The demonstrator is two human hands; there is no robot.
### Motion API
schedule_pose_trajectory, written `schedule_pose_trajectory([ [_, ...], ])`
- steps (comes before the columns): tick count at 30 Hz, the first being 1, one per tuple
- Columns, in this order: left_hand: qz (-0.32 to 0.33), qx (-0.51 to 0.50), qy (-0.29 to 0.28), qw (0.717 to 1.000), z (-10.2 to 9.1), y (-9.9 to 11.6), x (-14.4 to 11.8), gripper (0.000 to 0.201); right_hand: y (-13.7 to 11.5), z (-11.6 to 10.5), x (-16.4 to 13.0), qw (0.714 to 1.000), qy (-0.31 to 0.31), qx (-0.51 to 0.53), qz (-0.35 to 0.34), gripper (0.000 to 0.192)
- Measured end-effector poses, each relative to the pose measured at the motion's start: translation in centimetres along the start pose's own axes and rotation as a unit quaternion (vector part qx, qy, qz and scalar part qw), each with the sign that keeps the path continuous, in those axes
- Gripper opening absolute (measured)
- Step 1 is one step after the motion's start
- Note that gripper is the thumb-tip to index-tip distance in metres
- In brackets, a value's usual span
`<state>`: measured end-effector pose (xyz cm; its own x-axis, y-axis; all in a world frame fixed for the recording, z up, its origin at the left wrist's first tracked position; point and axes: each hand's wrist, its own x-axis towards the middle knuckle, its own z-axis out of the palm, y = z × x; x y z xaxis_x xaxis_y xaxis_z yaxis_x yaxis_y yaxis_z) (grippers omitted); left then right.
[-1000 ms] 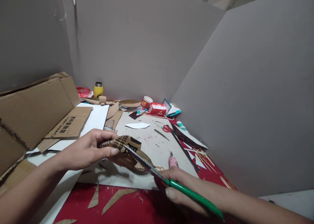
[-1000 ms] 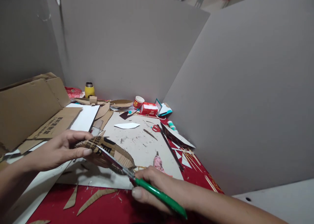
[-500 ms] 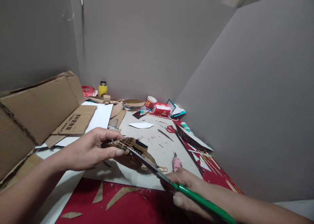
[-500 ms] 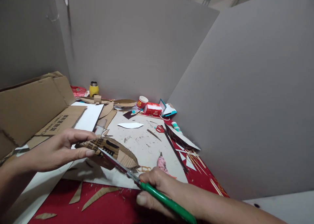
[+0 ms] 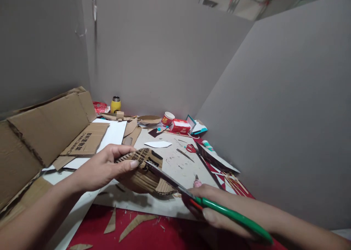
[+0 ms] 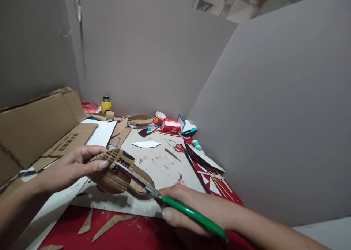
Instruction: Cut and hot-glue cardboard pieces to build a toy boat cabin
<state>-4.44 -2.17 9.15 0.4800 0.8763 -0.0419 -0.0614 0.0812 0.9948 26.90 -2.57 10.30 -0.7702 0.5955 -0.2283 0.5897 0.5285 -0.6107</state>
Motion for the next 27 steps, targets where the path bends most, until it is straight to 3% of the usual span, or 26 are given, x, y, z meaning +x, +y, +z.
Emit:
schedule_pose_trajectory([
  [4,-0.005,-0.044,0.026,0.999,0.4,-0.4,0.2,0.027,-1.6,-0.8,0.0,0.983,0.011,-0.169,0.073,0.049],
  [8,-0.004,-0.057,0.04,0.998,1.0,-0.3,0.3,0.032,-2.1,-1.3,0.4,0.932,0.052,-0.337,0.125,0.043],
  [11,-0.005,-0.041,0.067,0.997,1.3,-0.1,0.3,0.032,-1.9,-1.8,0.9,0.907,0.077,-0.403,0.096,0.034],
  [15,-0.03,-0.065,0.109,0.992,1.3,-0.1,0.2,0.035,-1.0,-2.3,1.2,0.872,0.143,-0.468,0.0,0.008],
  [19,-0.036,-0.095,0.126,0.987,1.3,-0.2,0.2,0.034,-0.6,-2.2,1.6,0.842,0.206,-0.489,-0.092,0.007],
  [23,-0.027,-0.106,0.158,0.981,1.6,-0.1,0.3,0.037,-0.6,-2.0,2.0,0.838,0.209,-0.496,-0.087,0.009],
  [27,0.033,-0.097,0.162,0.981,1.7,-0.1,0.4,0.033,-0.2,-2.3,1.3,0.828,0.233,-0.504,-0.074,0.011],
])
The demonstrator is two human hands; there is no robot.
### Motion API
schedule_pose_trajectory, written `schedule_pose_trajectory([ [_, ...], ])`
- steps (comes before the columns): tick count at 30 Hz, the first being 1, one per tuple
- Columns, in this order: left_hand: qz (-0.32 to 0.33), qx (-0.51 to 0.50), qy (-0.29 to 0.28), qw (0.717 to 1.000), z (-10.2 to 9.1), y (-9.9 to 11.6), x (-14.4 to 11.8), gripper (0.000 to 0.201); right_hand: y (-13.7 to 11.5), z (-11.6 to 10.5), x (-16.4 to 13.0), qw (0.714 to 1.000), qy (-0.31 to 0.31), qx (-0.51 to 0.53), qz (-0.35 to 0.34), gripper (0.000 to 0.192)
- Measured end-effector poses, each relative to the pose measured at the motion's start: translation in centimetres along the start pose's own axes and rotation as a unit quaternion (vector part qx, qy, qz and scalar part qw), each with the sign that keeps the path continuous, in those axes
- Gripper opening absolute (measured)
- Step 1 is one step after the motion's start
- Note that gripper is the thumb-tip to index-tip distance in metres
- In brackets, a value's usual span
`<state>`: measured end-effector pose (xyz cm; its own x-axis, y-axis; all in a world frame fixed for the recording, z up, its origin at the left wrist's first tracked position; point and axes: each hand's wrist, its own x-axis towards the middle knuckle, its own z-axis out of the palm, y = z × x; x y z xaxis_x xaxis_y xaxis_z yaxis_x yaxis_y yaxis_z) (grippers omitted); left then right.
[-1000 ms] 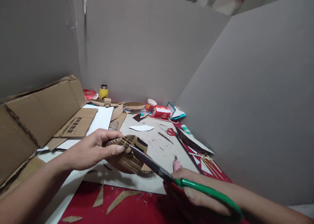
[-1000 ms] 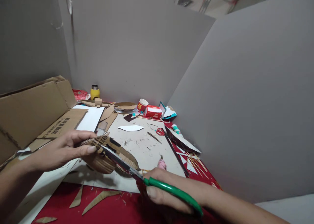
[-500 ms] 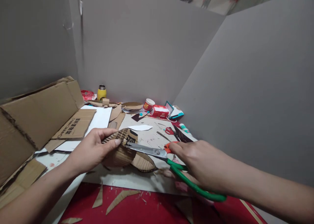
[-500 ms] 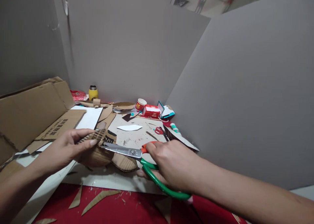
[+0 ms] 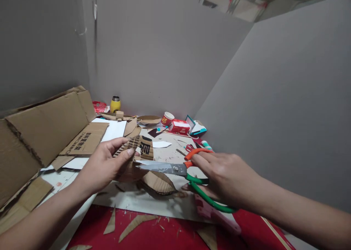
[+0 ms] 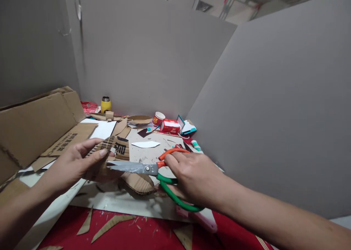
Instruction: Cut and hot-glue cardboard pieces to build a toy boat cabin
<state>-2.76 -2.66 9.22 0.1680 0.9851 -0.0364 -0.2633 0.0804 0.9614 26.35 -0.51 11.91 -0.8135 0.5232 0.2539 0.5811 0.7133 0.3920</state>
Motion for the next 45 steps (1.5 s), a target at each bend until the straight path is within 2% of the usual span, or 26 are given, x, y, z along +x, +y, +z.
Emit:
schedule_pose_trajectory([
  [2,0.025,0.011,0.012,1.0,-0.1,0.0,0.1,0.03,0.4,-0.1,-0.6,1.0,-0.004,0.009,0.015,0.01],
  [6,0.044,0.029,0.03,0.998,-0.4,-0.3,0.3,0.033,0.4,-0.6,-1.2,0.997,-0.057,0.046,0.037,0.012],
  [12,0.08,0.061,0.035,0.994,-0.3,-0.7,0.2,0.031,-0.2,-0.6,0.0,0.99,-0.121,0.036,0.06,0.016],
  [16,0.082,0.06,0.038,0.994,-0.4,-0.6,0.2,0.029,0.0,0.0,0.4,0.991,-0.109,0.008,0.076,0.022],
  [20,0.048,0.04,0.031,0.998,-0.6,-0.7,0.5,0.025,0.0,0.5,0.5,0.993,-0.085,-0.021,0.077,0.024],
  [25,0.028,0.041,0.029,0.998,-0.6,-1.0,0.5,0.022,-0.1,0.6,1.1,0.995,-0.068,-0.043,0.053,0.023],
  [35,-0.034,-0.015,0.026,0.999,-0.4,-0.4,0.2,0.019,1.1,0.9,2.3,0.996,0.019,-0.086,-0.007,0.017],
  [39,-0.066,-0.027,0.038,0.997,-0.5,-0.3,0.2,0.023,1.2,1.0,2.7,0.997,0.001,-0.071,-0.012,0.015],
  [45,-0.063,-0.03,0.041,0.997,-0.2,-0.3,0.3,0.022,1.1,1.4,2.5,0.999,-0.045,-0.022,-0.01,0.017],
])
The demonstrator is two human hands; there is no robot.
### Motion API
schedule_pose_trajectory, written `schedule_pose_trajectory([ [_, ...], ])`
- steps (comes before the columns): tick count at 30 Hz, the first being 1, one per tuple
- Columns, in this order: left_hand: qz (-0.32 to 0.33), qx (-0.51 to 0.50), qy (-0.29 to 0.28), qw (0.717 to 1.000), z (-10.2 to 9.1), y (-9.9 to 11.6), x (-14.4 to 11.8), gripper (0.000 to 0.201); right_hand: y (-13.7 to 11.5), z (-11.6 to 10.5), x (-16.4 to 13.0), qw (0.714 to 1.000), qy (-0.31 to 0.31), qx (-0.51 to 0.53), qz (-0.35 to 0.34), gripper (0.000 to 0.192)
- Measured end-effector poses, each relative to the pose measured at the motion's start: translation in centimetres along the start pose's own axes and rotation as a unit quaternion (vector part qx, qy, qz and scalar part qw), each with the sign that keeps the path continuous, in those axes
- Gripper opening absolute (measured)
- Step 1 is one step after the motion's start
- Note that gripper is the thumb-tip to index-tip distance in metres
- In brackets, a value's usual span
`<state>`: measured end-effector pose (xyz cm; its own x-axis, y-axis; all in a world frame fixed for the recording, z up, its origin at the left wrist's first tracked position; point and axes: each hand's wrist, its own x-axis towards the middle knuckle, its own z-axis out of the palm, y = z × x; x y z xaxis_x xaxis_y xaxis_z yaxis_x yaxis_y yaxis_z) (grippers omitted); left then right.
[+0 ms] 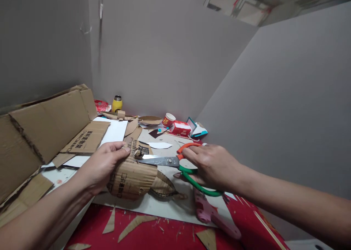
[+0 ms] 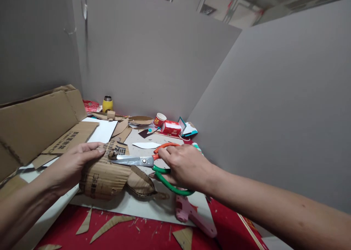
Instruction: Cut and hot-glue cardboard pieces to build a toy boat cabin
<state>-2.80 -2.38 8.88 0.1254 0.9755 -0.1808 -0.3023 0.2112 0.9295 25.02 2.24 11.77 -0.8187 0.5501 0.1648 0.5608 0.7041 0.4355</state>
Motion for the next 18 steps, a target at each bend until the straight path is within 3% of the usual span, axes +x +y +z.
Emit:
schedule_pose_trajectory([
  [6,-0.01,-0.006,-0.006,1.0,0.2,-0.1,0.0,0.021,0.0,0.7,-0.4,0.998,0.027,0.056,-0.013,0.021],
  [18,0.018,0.003,-0.019,1.0,0.2,-0.2,-0.2,0.023,0.3,2.8,-0.7,0.991,0.13,0.024,-0.016,0.015],
])
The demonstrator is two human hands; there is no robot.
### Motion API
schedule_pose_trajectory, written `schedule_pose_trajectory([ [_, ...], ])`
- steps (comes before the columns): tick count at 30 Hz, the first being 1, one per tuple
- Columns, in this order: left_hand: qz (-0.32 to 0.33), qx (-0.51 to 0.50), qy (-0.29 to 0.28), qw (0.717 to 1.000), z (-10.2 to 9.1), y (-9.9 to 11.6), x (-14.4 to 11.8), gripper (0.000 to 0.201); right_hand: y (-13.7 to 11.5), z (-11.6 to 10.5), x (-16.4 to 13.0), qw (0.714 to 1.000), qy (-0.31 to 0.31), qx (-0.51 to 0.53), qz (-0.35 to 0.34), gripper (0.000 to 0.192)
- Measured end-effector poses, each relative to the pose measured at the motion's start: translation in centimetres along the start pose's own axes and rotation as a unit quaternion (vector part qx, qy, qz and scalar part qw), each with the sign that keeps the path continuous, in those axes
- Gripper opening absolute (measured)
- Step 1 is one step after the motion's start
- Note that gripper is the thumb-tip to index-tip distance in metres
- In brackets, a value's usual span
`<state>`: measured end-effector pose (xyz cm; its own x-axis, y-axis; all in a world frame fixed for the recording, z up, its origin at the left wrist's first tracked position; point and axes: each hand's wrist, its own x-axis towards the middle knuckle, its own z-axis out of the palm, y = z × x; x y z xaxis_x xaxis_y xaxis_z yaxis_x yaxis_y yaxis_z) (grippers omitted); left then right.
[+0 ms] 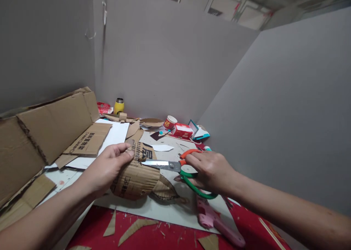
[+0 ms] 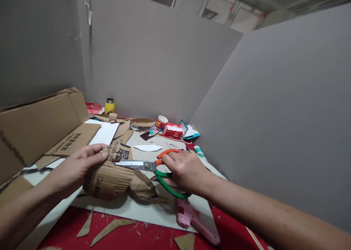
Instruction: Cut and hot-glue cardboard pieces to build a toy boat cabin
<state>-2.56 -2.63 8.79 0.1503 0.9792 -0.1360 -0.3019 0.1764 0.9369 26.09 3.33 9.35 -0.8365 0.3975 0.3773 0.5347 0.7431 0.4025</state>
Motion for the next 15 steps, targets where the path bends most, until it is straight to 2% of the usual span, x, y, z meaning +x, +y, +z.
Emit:
schedule_pose_trajectory([
  [5,0.035,0.028,-0.004,0.999,0.2,0.0,-0.09,0.03,-0.16,0.07,-0.04,1.0,-0.002,-0.016,0.007,0.019],
  [10,0.04,0.016,0.037,0.998,0.41,-0.4,-0.05,0.036,-0.42,-0.48,0.03,0.999,-0.025,-0.011,0.023,0.023],
  [15,0.049,0.003,0.045,0.998,0.5,-0.89,-0.02,0.035,-0.43,-0.76,0.11,0.999,-0.033,-0.029,0.029,0.024],
])
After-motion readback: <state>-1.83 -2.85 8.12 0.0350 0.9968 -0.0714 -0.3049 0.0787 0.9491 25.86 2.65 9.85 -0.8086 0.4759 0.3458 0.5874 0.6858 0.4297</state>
